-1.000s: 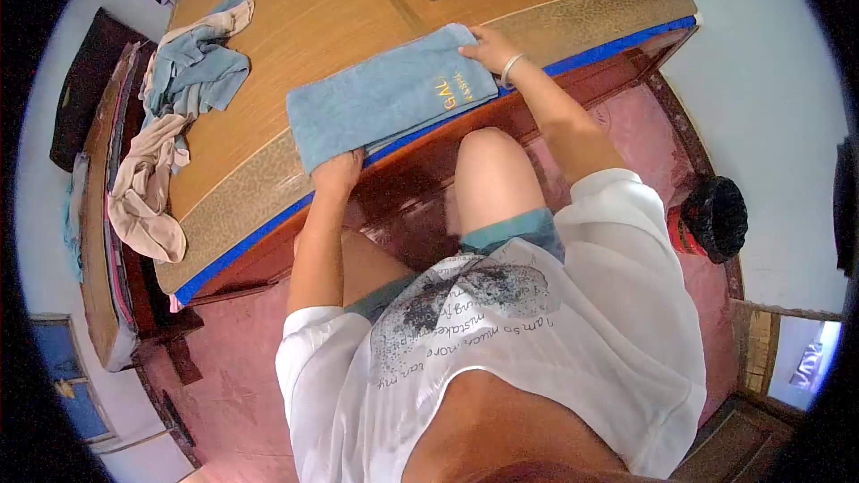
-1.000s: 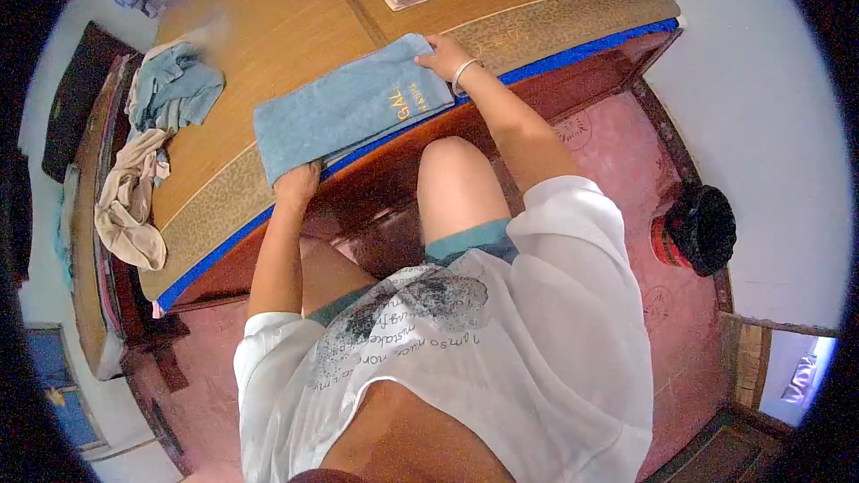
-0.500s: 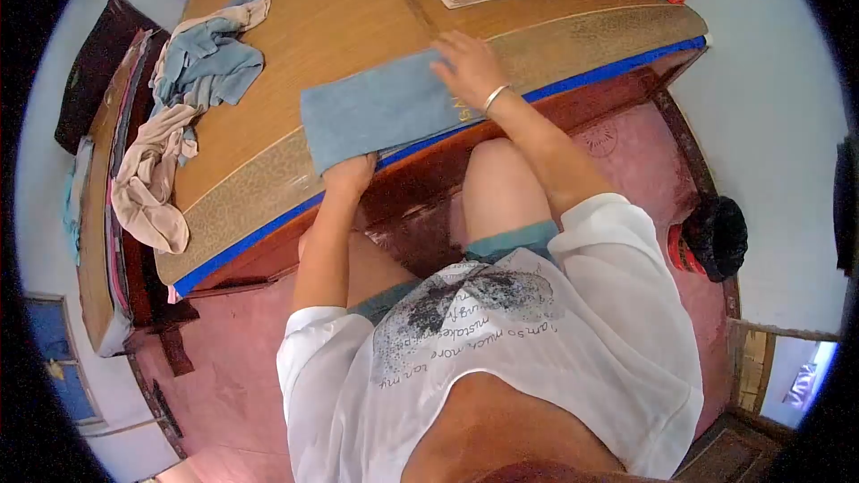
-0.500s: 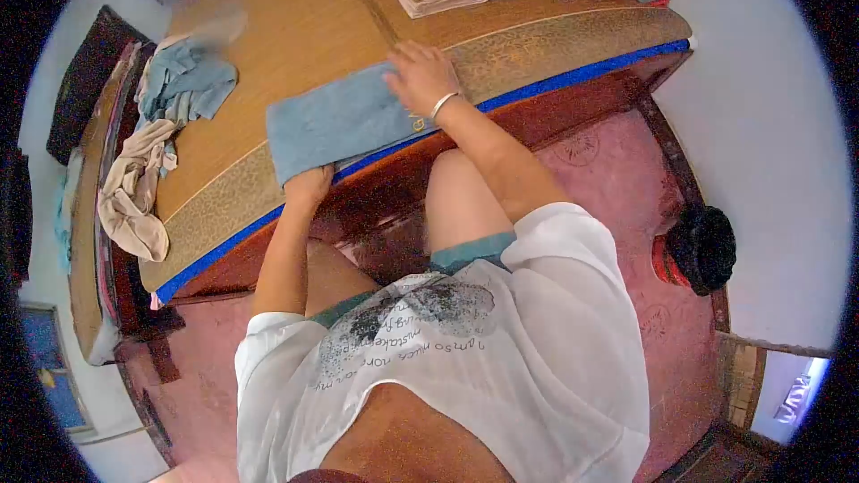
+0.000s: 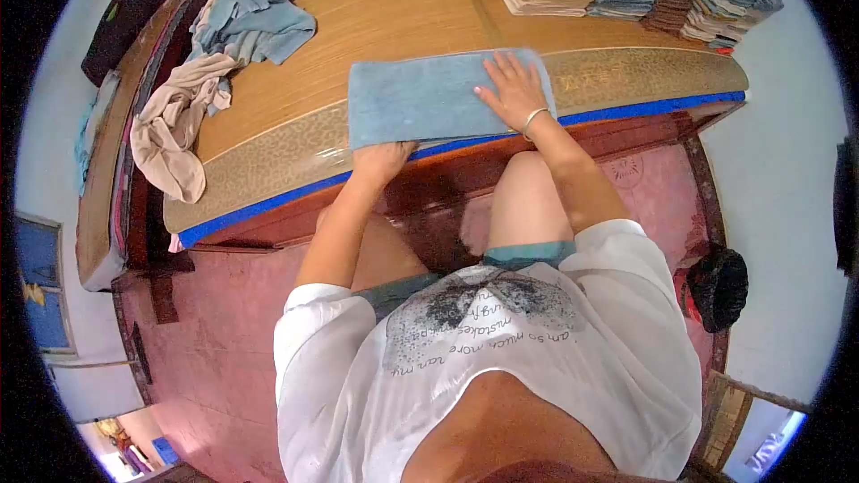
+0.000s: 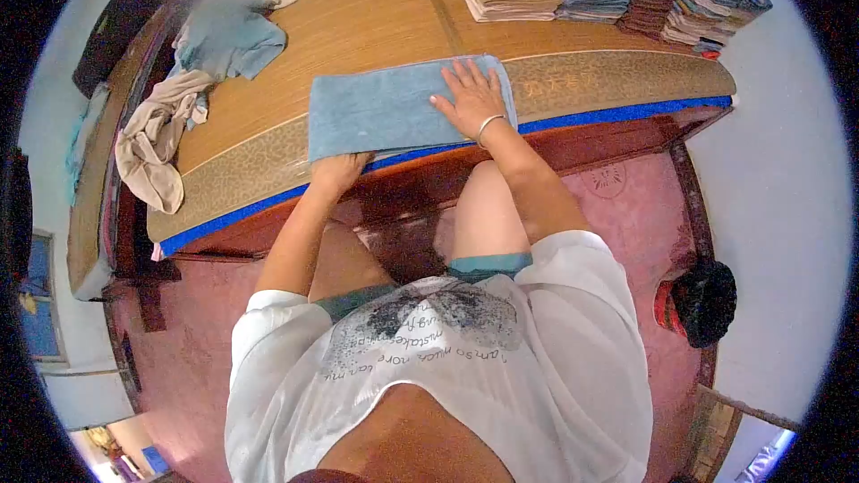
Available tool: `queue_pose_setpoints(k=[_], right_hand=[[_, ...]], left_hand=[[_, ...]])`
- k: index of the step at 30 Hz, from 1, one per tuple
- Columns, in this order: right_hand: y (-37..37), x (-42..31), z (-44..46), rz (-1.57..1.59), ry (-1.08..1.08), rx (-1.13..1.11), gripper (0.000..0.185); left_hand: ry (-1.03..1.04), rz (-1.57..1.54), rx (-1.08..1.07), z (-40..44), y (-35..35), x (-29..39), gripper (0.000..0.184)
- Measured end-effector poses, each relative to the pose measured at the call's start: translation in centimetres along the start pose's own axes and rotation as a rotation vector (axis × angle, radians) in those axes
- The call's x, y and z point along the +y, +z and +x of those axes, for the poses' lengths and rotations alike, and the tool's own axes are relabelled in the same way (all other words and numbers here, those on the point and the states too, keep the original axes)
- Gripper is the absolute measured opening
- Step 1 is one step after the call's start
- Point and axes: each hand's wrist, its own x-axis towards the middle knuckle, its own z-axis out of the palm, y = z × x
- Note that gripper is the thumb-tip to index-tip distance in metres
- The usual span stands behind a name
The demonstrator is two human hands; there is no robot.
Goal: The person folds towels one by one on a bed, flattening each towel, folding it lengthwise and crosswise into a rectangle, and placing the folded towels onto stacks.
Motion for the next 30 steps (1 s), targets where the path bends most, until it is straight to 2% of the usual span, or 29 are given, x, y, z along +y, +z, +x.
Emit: queue_pose_setpoints(k=[3,5,7,11,13,16,20,23,24,26,27,29,30], right_hand=[[0.1,0.1,-0.2,0.022,0.005,0.007,0.063],[0.5,0.3,-0.2,0.013,-0.013,0.041,0.064],[0.6,0.4,-0.1,0.016,-0.009,0.039,0.064],[0.4,0.2,-0.1,0.02,0.003,0.035,0.064],[0.3,0.0,-0.1,0.03,0.01,0.024,0.063],[0.3,0.1,-0.2,0.033,0.002,0.046,0.063],[0.3,0.2,-0.1,0.032,-0.01,0.051,0.063],[0.4,0.2,-0.2,0.034,-0.013,0.051,0.063],[0.4,0.2,-0.2,0.036,-0.014,0.057,0.063],[0.4,0.2,-0.4,0.037,-0.019,0.062,0.063],[0.3,0.2,-0.3,0.036,-0.021,0.068,0.063],[0.1,0.2,-0.2,0.022,-0.008,0.052,0.063],[0.1,0.1,-0.2,0.007,0.0,0.032,0.064]], left_hand=[[-0.03,-0.085,-0.039,-0.3,-0.2,-0.1,0.045],[-0.001,-0.036,0.008,-0.3,-0.6,0.1,0.044],[-0.03,-0.17,-0.073,-0.1,-1.4,0.5,0.045],[-0.046,-0.201,-0.018,-0.4,-2.0,1.1,0.047],[-0.079,-0.264,-0.184,0.0,-2.6,1.0,0.051],[-0.014,-0.18,-0.102,-0.6,-2.6,1.3,0.056],[0.039,-0.033,-0.102,-2.7,-2.8,2.0,0.061],[-0.027,-0.163,-0.531,-3.5,-4.6,2.2,0.058],[-0.028,-0.163,-0.532,-4.1,-4.4,1.6,0.058],[0.283,-0.078,-0.023,-5.4,-3.9,-0.6,0.039],[0.287,-0.076,-0.023,-5.5,-4.2,-1.2,0.039],[0.293,-0.388,0.116,-5.8,-4.7,-2.1,0.023],[0.12,-0.414,0.196,-5.4,-5.3,-2.1,0.012]])
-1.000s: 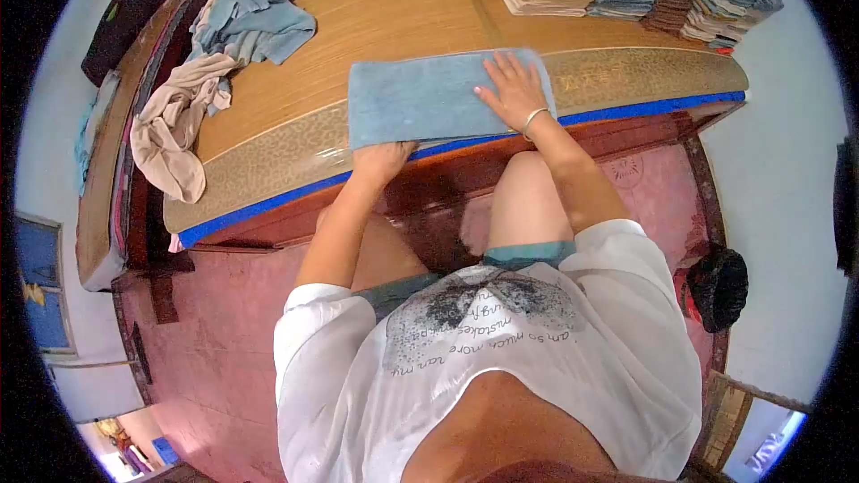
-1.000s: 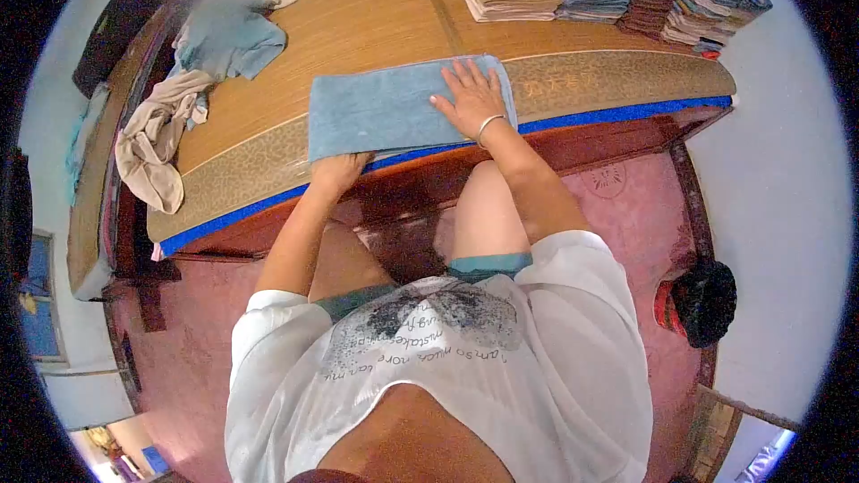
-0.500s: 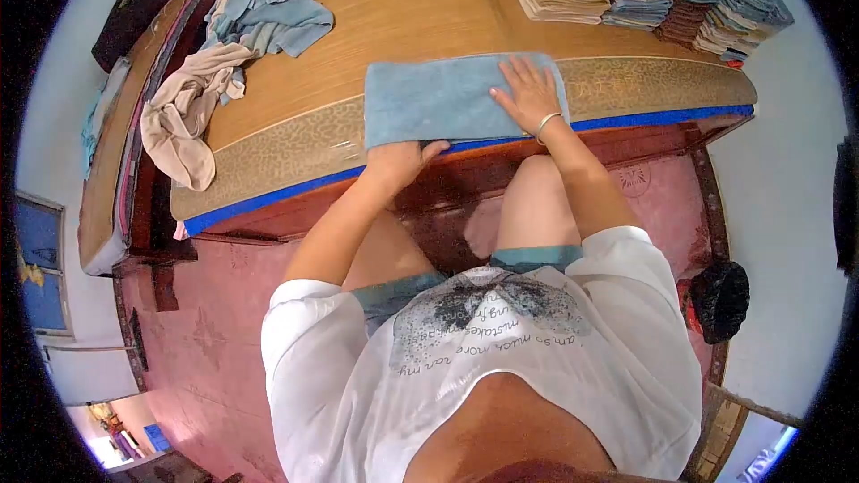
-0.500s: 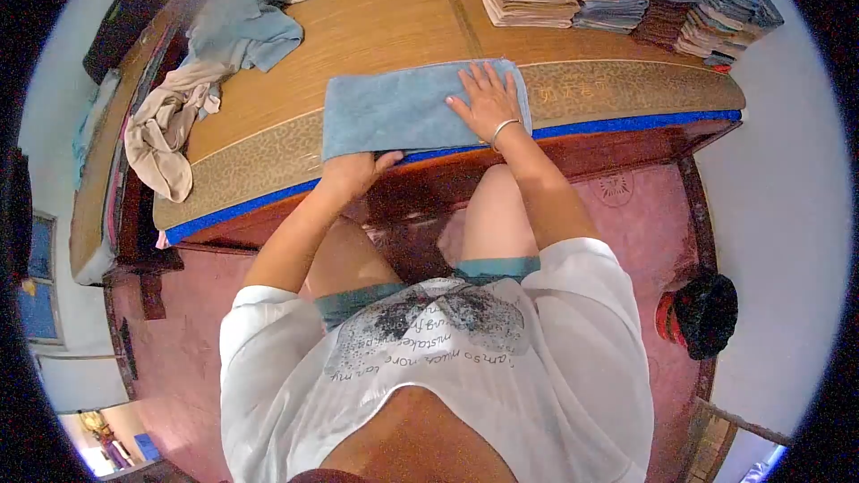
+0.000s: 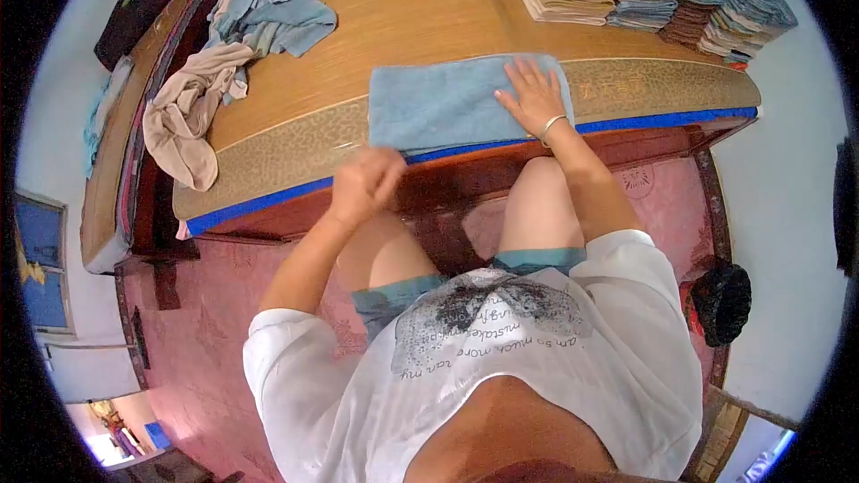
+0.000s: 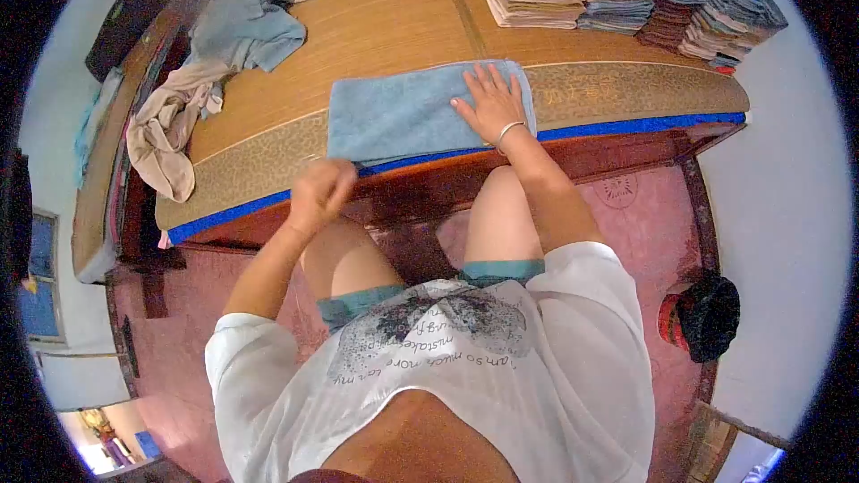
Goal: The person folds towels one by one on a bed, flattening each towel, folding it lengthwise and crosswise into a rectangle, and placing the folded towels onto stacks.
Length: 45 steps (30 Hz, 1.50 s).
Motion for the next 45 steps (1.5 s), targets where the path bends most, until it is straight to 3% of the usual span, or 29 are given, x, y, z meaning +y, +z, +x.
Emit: queue_pose_setpoints(k=[2,4,5,8,11,14,17,24,26,30,33,34,41,43,45], right_hand=[[0.2,0.1,0.0,0.002,-0.005,-0.004,0.064],[0.4,-0.1,0.1,0.0,-0.01,0.005,0.064],[0.2,-0.1,0.1,-0.004,-0.004,-0.014,0.064],[0.2,0.2,0.0,-0.009,-0.005,-0.008,0.064],[0.3,0.2,0.1,-0.001,-0.011,0.012,0.063],[0.7,0.4,0.4,0.003,-0.019,0.008,0.063],[0.6,-0.7,0.6,-0.004,-0.06,0.002,0.064],[0.5,-2.6,1.4,0.004,-0.154,-0.03,0.067],[0.6,-2.7,1.4,0.01,-0.151,-0.036,0.067],[0.4,-2.8,1.5,-0.001,-0.144,-0.054,0.068],[0.4,-2.7,1.4,-0.012,-0.145,-0.046,0.068],[0.4,-2.7,1.4,-0.011,-0.16,-0.036,0.068],[-0.8,-6.5,2.9,0.112,-0.002,0.039,0.068],[-0.6,-8.9,2.8,0.097,-0.236,0.01,0.067],[0.9,-9.9,2.2,0.167,-0.261,-0.001,0.067]], left_hand=[[-0.433,0.087,-0.026,2.0,-1.4,-0.4,0.018],[-0.672,0.129,0.003,3.6,-1.1,-2.9,0.034],[-0.672,0.128,0.01,4.3,-0.6,-4.3,0.034],[-0.895,0.206,-0.293,6.6,0.0,-5.0,0.054],[-0.796,0.076,-0.196,5.8,3.1,-8.1,0.05],[-0.826,0.065,-0.009,6.4,2.3,-6.0,0.043],[-0.828,0.119,0.027,4.9,1.6,-6.0,0.038],[-0.864,0.263,-0.106,3.4,-0.8,-5.2,0.031],[-0.522,0.376,0.109,4.3,-0.7,-3.8,0.032],[-0.085,0.429,-0.186,7.4,3.8,-2.3,0.046],[-0.112,0.426,-0.236,7.1,7.5,-1.7,0.053],[-0.159,0.427,-0.315,6.9,7.7,-1.9,0.056],[-0.206,0.461,-0.337,6.7,7.9,-1.8,0.063],[-0.244,0.44,-0.363,6.8,7.8,-1.6,0.062],[-0.234,0.458,-0.335,6.5,8.1,-1.9,0.062]])
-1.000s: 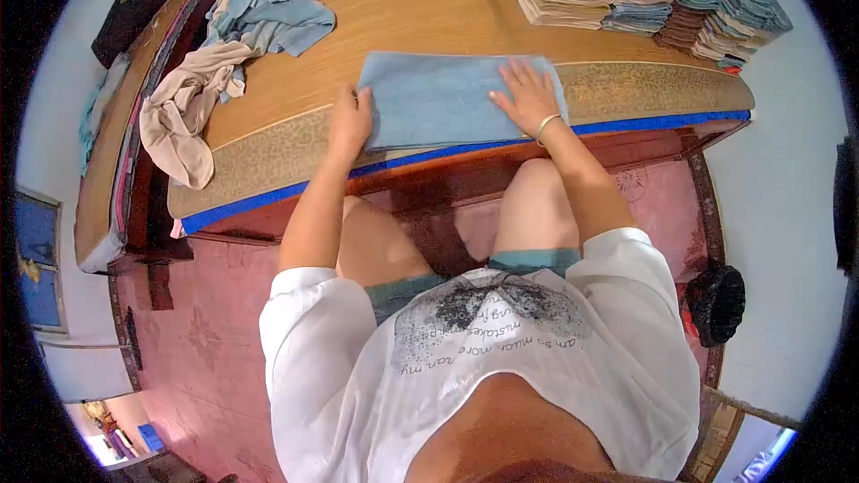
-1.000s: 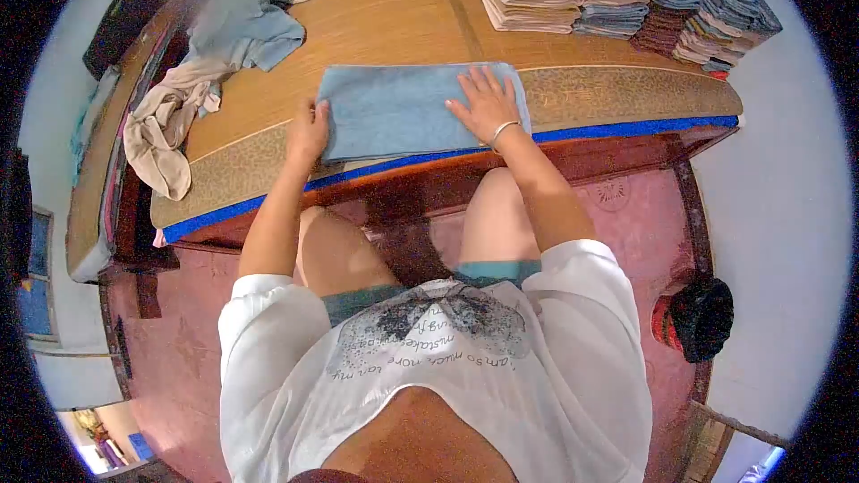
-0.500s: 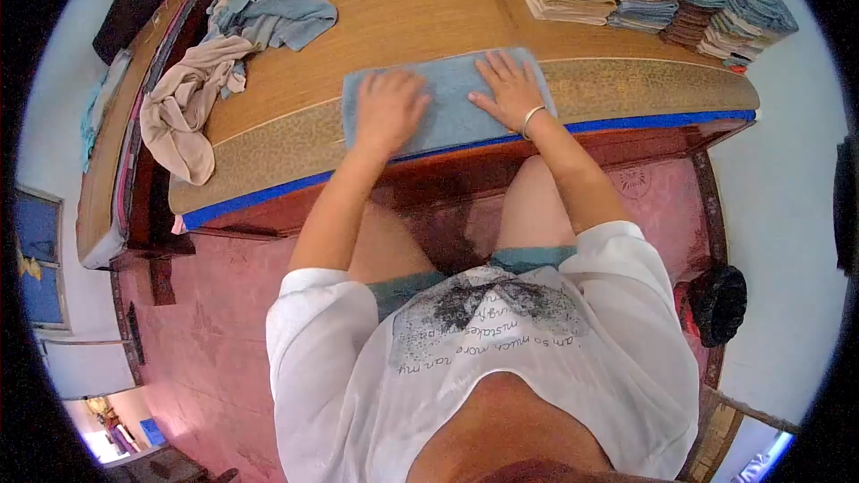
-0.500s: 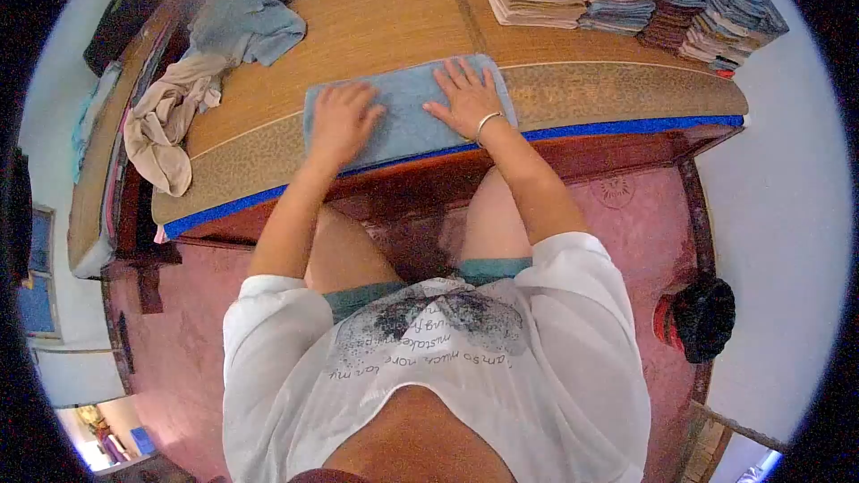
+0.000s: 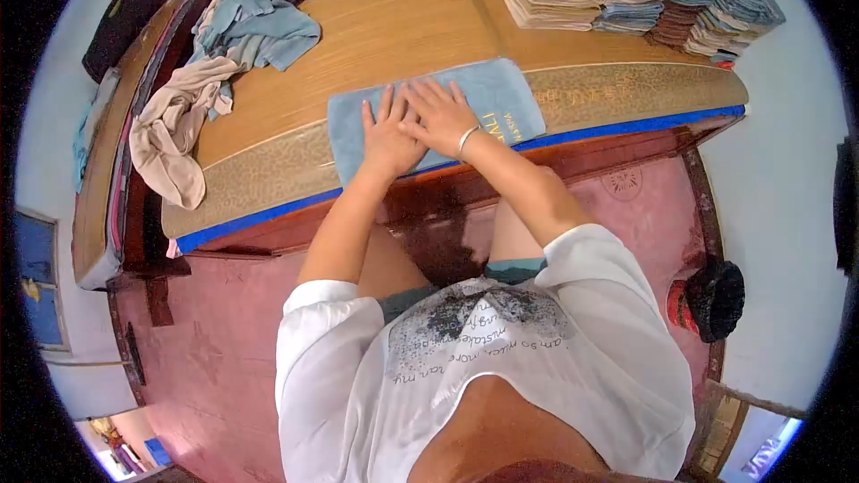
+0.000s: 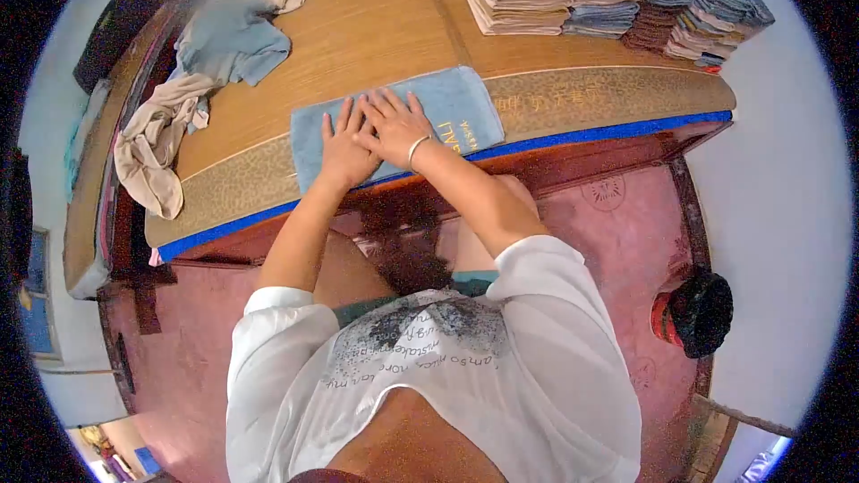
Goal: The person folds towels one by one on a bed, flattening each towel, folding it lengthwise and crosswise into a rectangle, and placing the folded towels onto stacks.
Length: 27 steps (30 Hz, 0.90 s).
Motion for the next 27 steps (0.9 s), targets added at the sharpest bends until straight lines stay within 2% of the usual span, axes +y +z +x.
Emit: queue_pose_setpoints(k=[2,5,11,13,16,21,26,27], right_hand=[[0.8,0.7,0.1,0.067,-0.038,-0.01,0.067],[0.3,1.7,-0.5,-0.088,-0.042,-0.066,0.067],[-1.8,5.5,-1.5,-0.197,0.102,-0.148,0.068],[-2.2,6.4,-1.9,-0.213,0.2,-0.119,0.069],[-1.8,8.0,-2.0,-0.194,0.22,-0.084,0.069],[-1.8,8.3,-2.0,-0.176,0.17,-0.058,0.068],[-2.8,6.7,-1.8,-0.229,0.204,-0.078,0.068],[-2.7,6.0,-1.8,-0.248,0.182,-0.045,0.068]], left_hand=[[-0.015,0.012,0.035,0.3,0.4,-0.2,0.062],[-0.014,0.021,-0.008,0.1,-0.1,-0.1,0.063],[-0.015,-0.016,-0.017,0.0,-0.9,-0.4,0.069],[-0.047,0.0,-0.032,-0.4,-1.5,-1.1,0.069],[-0.128,0.031,0.015,-1.3,-1.6,-3.2,0.068],[-0.251,-0.02,0.056,-3.5,-1.6,-6.4,0.068],[-0.276,-0.089,0.1,-3.8,-1.2,-6.6,0.069],[-0.31,-0.073,0.048,-3.5,-1.5,-6.2,0.069]])
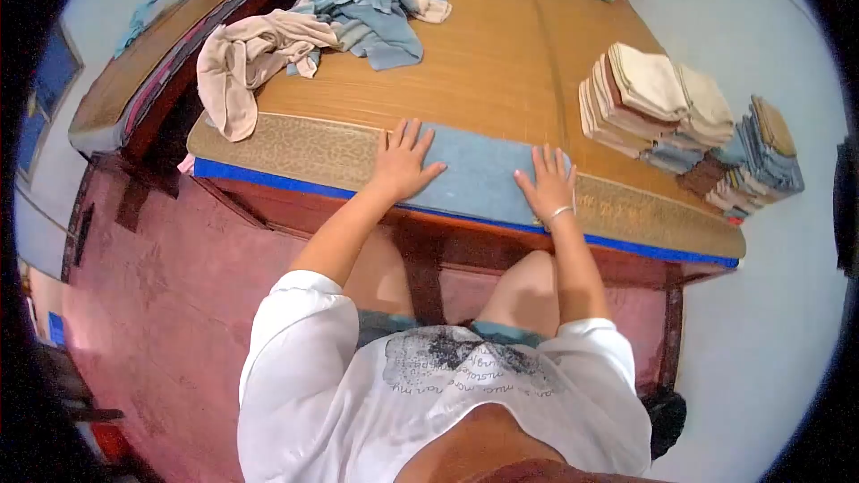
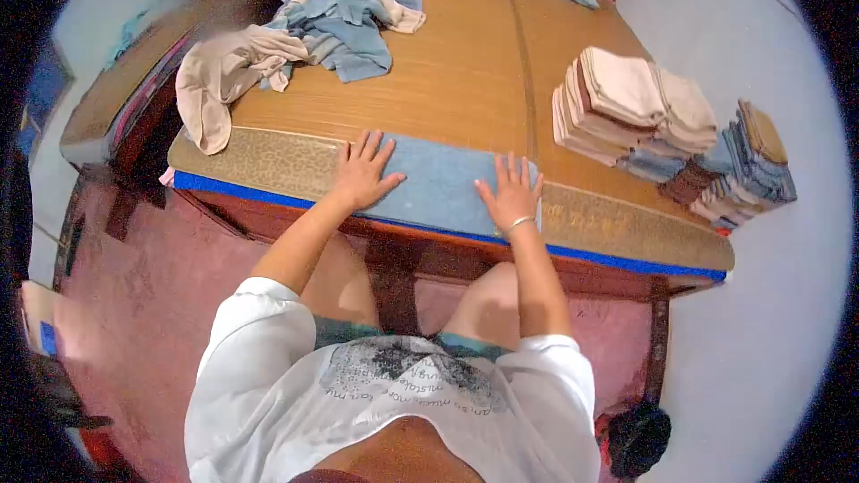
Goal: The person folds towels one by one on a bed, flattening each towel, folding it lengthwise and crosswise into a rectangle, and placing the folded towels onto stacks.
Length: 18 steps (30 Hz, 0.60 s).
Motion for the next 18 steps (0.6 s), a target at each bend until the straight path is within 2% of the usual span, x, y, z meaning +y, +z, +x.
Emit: queue_pose_setpoints(k=[3,5,8,10,13,18], right_hand=[[0.4,-3.6,-0.4,0.033,-0.132,0.069,0.064],[1.7,-5.9,-1.0,0.041,-0.205,0.073,0.063],[1.8,-7.1,-1.4,-0.002,-0.279,0.044,0.062],[0.8,-6.5,-1.7,0.081,-0.3,-0.041,0.062],[1.1,-4.0,-1.5,0.018,-0.258,-0.014,0.063],[0.7,0.8,-2.0,0.026,-0.066,-0.047,0.065]], left_hand=[[-0.061,0.132,-0.049,0.5,-1.8,3.5,0.071],[0.141,0.021,-0.003,0.8,-2.2,5.6,0.071],[0.14,-0.088,-0.063,1.1,0.1,6.2,0.071],[0.173,-0.082,-0.049,1.2,1.4,5.1,0.071],[0.2,-0.051,-0.059,0.8,0.4,4.2,0.071],[0.074,0.081,-0.07,0.6,-0.1,2.1,0.07]])
